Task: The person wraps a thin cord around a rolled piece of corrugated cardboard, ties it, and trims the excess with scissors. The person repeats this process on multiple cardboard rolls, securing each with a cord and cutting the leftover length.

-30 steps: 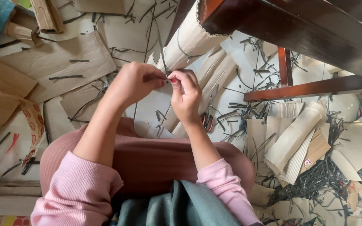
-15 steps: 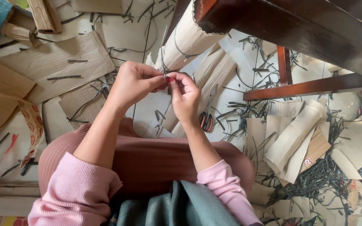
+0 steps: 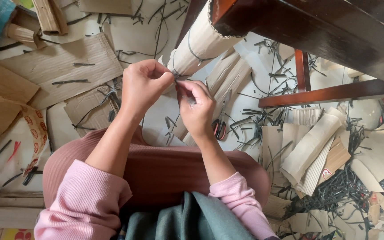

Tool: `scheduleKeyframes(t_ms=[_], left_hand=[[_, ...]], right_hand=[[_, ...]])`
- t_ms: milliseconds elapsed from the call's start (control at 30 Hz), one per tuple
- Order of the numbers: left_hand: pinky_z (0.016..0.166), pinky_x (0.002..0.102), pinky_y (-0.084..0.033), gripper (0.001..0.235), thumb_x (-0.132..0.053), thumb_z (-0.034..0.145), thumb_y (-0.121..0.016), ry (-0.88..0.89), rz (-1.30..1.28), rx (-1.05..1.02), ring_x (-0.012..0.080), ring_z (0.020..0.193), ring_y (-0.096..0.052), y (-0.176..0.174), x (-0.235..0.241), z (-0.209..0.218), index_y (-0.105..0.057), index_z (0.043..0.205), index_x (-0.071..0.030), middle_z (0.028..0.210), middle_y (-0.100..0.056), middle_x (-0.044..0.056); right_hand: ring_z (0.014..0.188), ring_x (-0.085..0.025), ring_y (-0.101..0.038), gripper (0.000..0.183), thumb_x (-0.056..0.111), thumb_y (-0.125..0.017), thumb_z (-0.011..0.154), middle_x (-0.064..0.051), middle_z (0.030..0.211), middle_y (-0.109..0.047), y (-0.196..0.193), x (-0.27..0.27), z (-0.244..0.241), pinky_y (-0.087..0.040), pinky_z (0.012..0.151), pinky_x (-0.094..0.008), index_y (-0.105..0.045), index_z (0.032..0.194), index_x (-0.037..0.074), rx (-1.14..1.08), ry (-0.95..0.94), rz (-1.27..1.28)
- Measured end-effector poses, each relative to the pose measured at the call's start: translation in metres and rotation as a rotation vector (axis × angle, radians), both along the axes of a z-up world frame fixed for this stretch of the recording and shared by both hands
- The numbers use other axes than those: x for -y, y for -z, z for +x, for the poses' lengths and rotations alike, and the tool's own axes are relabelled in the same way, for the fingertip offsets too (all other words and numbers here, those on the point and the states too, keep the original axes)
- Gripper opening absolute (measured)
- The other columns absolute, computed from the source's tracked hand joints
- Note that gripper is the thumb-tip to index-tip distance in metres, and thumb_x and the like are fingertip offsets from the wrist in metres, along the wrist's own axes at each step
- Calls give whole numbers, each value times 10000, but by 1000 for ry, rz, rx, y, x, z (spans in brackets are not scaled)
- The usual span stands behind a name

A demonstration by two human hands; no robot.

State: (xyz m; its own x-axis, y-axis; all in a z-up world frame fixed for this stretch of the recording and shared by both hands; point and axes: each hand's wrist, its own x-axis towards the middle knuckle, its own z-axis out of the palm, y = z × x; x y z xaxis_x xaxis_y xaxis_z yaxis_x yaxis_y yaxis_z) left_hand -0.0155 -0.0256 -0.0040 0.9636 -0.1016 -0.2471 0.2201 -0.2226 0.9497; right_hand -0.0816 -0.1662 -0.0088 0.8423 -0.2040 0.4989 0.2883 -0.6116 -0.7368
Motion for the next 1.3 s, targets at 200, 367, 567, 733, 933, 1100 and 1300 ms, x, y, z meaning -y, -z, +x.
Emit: scheduleKeyframes(t_ms=[200,367,567,733,933,1100,1300], left_hand=[[628,186,-490,139,-220,770,-691,-103,-90,5,15,628,-577,2,9,7,-805,849,-224,636,-697,-78],[638,188,-548,173,-141,810,-627,-266,-262,83,31,618,-637,29,-14,38,-797,820,-172,652,-723,-32],[699,213,-550,171,-166,927,-632,-26,-301,28,142,827,-740,-11,-30,14,-749,996,-62,858,-767,86],[820,340,-610,439,-241,813,-875,197,-80,20,254,981,-784,-15,-14,-3,-722,1120,32,1033,-781,189],[765,265,-604,341,-292,863,-838,146,-58,-40,152,879,-786,-2,-13,-1,-758,1071,-34,936,-804,74],[772,236,-590,478,-283,813,-898,70,-310,-143,113,811,-754,45,15,0,-598,1123,-79,900,-790,50],[725,222,-562,304,-108,817,-815,-35,-519,-97,100,769,-717,52,26,1,-621,1051,-119,824,-716,14]], right_hand=[[703,-187,-698,146,-54,-716,902,-43,814,-683,-18,13,-7,-592,635,-289,-774,976,58,1,-13,-86],[751,-212,-699,106,-67,-696,910,-102,858,-703,-13,31,-10,-588,680,-293,-748,971,3,-38,4,-64],[691,-134,-660,88,-21,-699,943,-88,826,-698,-10,35,-12,-585,660,-278,-741,1018,-2,-188,-5,100],[641,-111,-658,130,0,-736,939,-88,780,-697,9,41,-9,-588,629,-272,-752,1068,0,-211,-4,140],[664,-91,-663,133,34,-758,937,-85,791,-711,22,40,-7,-583,649,-253,-746,1063,-8,-293,-6,204],[637,-70,-614,118,14,-744,944,-62,761,-683,21,33,-7,-568,631,-233,-752,1060,-5,-326,-12,257],[615,-85,-663,97,20,-769,921,-48,703,-684,12,23,-5,-572,592,-244,-790,1003,67,-299,-49,144]])
